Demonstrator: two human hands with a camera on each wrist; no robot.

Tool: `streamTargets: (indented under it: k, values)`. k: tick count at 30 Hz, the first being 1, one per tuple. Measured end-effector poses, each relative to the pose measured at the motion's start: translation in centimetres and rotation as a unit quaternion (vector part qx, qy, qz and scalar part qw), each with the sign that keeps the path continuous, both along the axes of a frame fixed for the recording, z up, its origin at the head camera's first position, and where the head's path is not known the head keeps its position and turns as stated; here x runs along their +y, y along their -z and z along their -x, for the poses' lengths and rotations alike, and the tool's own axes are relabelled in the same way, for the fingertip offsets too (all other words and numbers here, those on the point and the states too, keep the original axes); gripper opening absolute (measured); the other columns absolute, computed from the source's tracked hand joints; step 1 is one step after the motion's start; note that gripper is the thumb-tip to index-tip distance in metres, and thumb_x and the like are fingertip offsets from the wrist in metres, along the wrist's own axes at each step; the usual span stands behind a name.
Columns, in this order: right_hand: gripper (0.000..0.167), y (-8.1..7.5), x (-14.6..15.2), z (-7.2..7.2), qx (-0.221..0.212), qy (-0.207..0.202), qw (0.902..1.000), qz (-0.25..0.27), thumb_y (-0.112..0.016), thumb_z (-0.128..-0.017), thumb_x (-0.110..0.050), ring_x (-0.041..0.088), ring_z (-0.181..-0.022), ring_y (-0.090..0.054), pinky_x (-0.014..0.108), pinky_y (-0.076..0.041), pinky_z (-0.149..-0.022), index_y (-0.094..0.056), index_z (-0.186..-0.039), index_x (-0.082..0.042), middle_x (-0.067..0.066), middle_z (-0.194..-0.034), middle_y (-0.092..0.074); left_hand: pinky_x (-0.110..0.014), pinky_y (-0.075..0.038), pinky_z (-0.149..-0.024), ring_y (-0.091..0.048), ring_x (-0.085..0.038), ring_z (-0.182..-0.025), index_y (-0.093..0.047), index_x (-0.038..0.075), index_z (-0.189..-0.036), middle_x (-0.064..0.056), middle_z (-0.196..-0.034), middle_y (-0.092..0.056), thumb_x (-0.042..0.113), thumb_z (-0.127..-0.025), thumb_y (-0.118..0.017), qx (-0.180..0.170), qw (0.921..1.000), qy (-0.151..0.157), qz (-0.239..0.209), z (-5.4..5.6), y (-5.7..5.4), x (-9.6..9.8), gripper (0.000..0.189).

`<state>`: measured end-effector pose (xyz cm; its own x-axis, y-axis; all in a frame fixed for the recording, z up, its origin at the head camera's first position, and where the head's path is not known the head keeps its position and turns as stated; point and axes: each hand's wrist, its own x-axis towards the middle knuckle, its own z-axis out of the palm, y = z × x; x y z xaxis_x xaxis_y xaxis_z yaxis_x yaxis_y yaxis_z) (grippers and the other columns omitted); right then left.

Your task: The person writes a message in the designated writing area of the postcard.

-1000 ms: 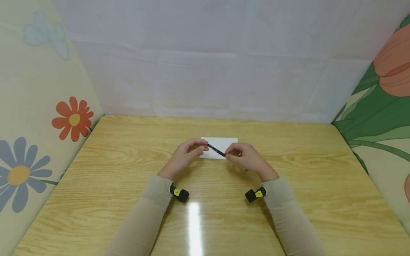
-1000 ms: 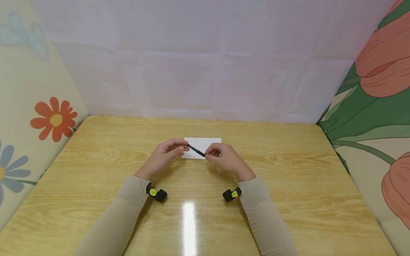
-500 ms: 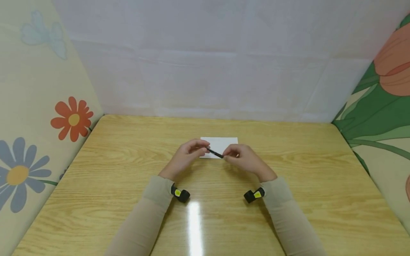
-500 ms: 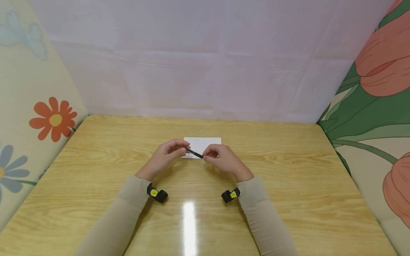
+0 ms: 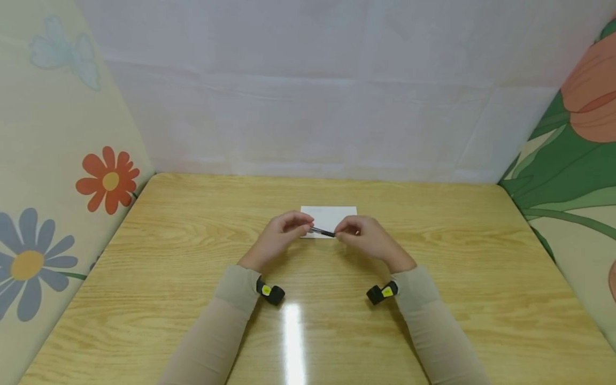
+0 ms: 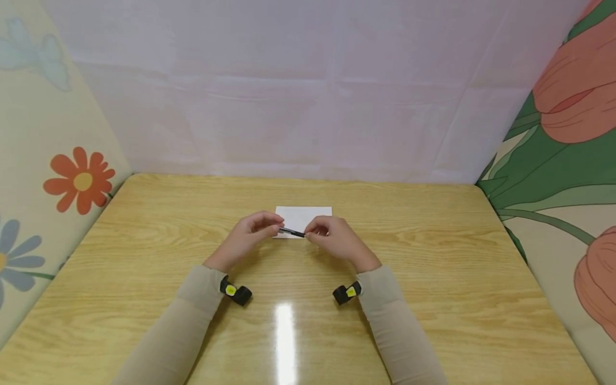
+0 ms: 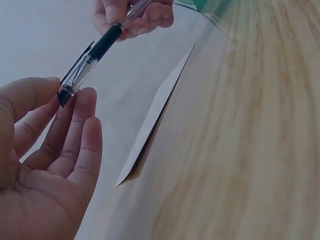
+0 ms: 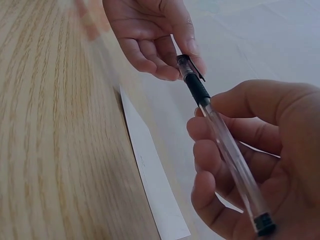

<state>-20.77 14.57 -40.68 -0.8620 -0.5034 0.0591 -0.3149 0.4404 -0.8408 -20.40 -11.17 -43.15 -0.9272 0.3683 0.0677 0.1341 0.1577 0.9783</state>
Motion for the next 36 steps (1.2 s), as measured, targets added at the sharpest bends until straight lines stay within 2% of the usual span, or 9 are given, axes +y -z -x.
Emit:
streamTargets:
  k: [8,13,24,30,36]
  values:
    - [0.011,-0.13,0.03,-0.02,-0.004,0.003,1.0000,0.001,-0.068,-0.096,-0.013,0.017,-0.078,-0.057,0.030,-0.048,-0.069,-0.074,-0.099,-0.005,0.005,-0.089,-0.068,-0.038,-0.054,-0.094,-0.066,-0.019,-0.102,-0.065,-0.005,-0.123,-0.014,-0.118,-0.067,0.013,-0.102,-0.063,-0.002,1.0000,0.000,-0.003,-0.06,-0.09,0.00,0.028]
    - [0.011,0.07,-0.13,0.15,-0.004,0.002,1.0000,0.000,-0.068,-0.097,-0.014,0.017,-0.079,-0.058,0.031,-0.048,-0.069,-0.074,-0.099,-0.006,0.004,-0.090,-0.069,-0.038,-0.054,-0.094,-0.066,-0.019,-0.101,-0.066,-0.005,-0.121,-0.011,-0.114,-0.068,0.013,-0.102,-0.063,0.000,1.0000,-0.006,0.004,-0.03,0.08,-0.11,0.027]
    - [0.010,0.43,-0.05,0.28,-0.007,-0.001,1.0000,0.005,-0.066,-0.098,-0.014,0.017,-0.081,-0.060,0.031,-0.050,-0.070,-0.074,-0.099,-0.007,0.002,-0.092,-0.070,-0.042,-0.053,-0.098,-0.066,-0.023,-0.104,-0.068,-0.001,-0.120,-0.011,-0.111,-0.070,0.020,-0.103,-0.062,-0.023,0.9997,-0.009,-0.005,-0.05,0.09,-0.24,0.027]
    - [0.012,0.41,0.01,0.33,-0.006,-0.008,0.9999,0.011,-0.065,-0.098,-0.013,0.016,-0.081,-0.060,0.030,-0.050,-0.071,-0.074,-0.100,-0.005,0.006,-0.094,-0.070,-0.036,-0.055,-0.095,-0.066,-0.020,-0.101,-0.068,-0.003,-0.119,-0.009,-0.107,-0.070,0.017,-0.103,-0.061,-0.028,0.9994,-0.017,-0.012,0.17,0.33,-0.36,0.027]
    - [0.015,0.47,0.77,0.47,-0.010,-0.002,0.9996,0.026,-0.061,-0.101,-0.012,0.018,-0.080,-0.059,0.031,-0.051,-0.070,-0.073,-0.102,-0.004,0.007,-0.097,-0.070,-0.030,-0.055,-0.094,-0.066,-0.018,-0.101,-0.069,-0.001,-0.115,-0.009,-0.105,-0.070,0.015,-0.103,-0.061,-0.042,0.9981,-0.035,-0.028,0.06,-0.07,-0.35,0.021]
